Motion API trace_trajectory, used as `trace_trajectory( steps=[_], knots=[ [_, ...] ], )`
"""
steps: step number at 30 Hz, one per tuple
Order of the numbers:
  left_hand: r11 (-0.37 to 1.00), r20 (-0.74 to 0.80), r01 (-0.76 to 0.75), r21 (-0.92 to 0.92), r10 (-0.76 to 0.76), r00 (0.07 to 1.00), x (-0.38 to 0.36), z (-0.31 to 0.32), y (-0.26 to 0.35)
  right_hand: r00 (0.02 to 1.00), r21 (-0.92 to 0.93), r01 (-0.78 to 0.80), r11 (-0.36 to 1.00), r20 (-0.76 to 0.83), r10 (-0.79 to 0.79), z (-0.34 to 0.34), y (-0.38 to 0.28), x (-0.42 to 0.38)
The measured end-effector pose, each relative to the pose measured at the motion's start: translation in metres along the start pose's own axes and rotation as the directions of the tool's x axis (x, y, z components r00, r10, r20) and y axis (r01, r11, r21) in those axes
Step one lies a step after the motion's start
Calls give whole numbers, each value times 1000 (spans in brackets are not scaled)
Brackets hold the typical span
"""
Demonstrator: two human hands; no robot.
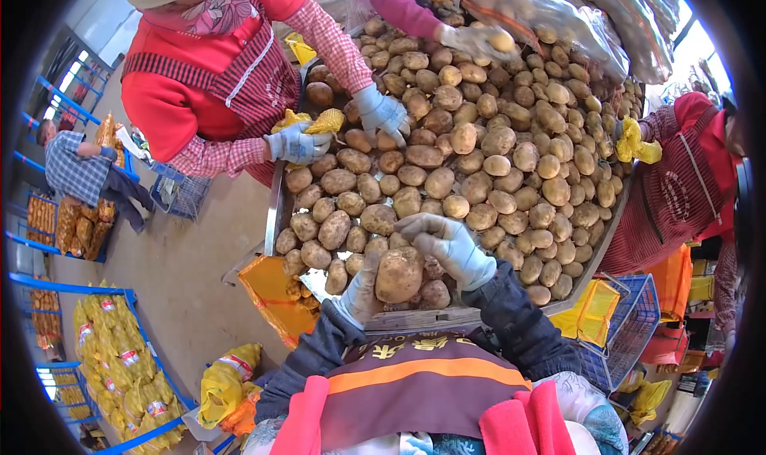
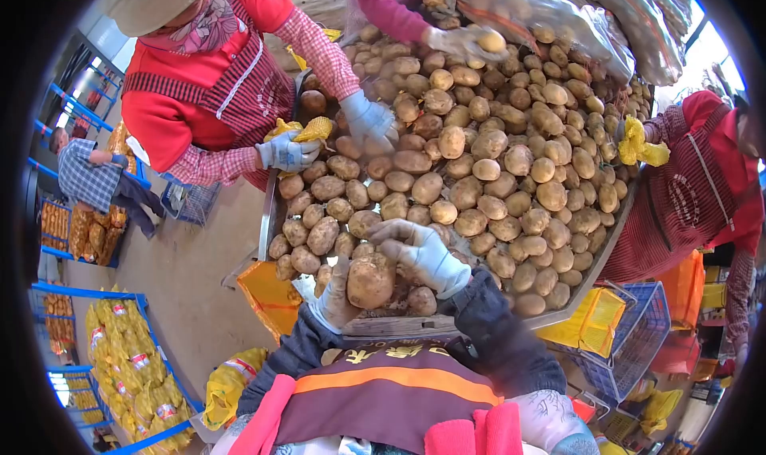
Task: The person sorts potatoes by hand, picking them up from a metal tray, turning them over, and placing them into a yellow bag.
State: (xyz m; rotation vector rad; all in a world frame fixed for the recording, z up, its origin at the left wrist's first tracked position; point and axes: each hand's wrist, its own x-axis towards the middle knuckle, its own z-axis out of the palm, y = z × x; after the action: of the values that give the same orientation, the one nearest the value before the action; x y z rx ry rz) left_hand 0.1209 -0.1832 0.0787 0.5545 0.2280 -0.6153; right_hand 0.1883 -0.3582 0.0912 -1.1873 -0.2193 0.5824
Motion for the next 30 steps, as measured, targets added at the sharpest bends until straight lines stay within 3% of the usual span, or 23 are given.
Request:
trace_trajectory(
  steps=[1,3,4,7,8,10,11,12,13,15,17,18,20,21,23,24,26,27,29,30],
  knots=[
    [1000,-1,0,0,0,1000,0,-1,1,1000,1,0,1000,0,0,1,3,1],
    [990,48,-57,129,51,998,1,-7,1,988,-232,121,965,122,-94,2,8,2],
    [990,50,-55,129,48,998,2,-11,-1,985,-367,163,916,113,-130,2,8,2],
    [979,1,-42,199,42,999,3,-20,0,992,-432,97,897,-29,-121,9,5,4],
    [971,3,-50,233,50,999,2,-20,2,992,-433,99,896,-27,-123,7,3,4],
    [963,1,-62,262,64,998,1,-22,3,993,-152,-68,986,-111,51,3,0,2],
    [960,20,-59,275,55,998,1,-25,4,993,-151,-69,986,-107,54,1,3,3],
    [956,41,-53,290,42,998,1,-27,4,990,-401,140,905,57,-128,-2,8,5],
    [956,40,-48,289,38,998,1,-27,3,933,-583,358,729,254,-255,-5,11,5],
    [963,-5,-52,265,55,998,3,-26,-1,940,-575,336,746,248,-232,-3,12,5],
    [960,16,-57,275,55,998,4,-29,-2,915,-751,399,526,292,-279,-1,12,7],
    [956,35,-63,287,55,998,5,-30,-2,915,-750,399,528,288,-282,1,13,7],
    [979,-8,-42,199,45,999,4,-33,-2,952,-596,255,762,14,-307,1,18,7],
    [994,-50,-29,103,34,998,4,-35,-3,959,-437,115,892,-186,-214,-2,22,9],
    [991,-22,-48,123,51,998,2,-38,-1,988,-303,-45,952,-154,-2,-10,9,3],
    [987,11,-58,148,58,998,1,-38,1,988,-299,-47,953,-152,1,-8,10,4],
    [981,-6,-70,179,72,997,3,-27,5,949,-665,316,677,212,-234,1,13,6],
    [975,-20,-83,206,88,996,5,-22,6,982,-594,190,782,128,-142,5,16,5],
    [974,-52,-60,218,73,996,8,-26,7,956,-783,284,553,190,-222,2,13,10],
    [969,-74,-76,237,96,993,7,-28,7,957,-782,283,556,189,-222,2,16,10]
  ],
)
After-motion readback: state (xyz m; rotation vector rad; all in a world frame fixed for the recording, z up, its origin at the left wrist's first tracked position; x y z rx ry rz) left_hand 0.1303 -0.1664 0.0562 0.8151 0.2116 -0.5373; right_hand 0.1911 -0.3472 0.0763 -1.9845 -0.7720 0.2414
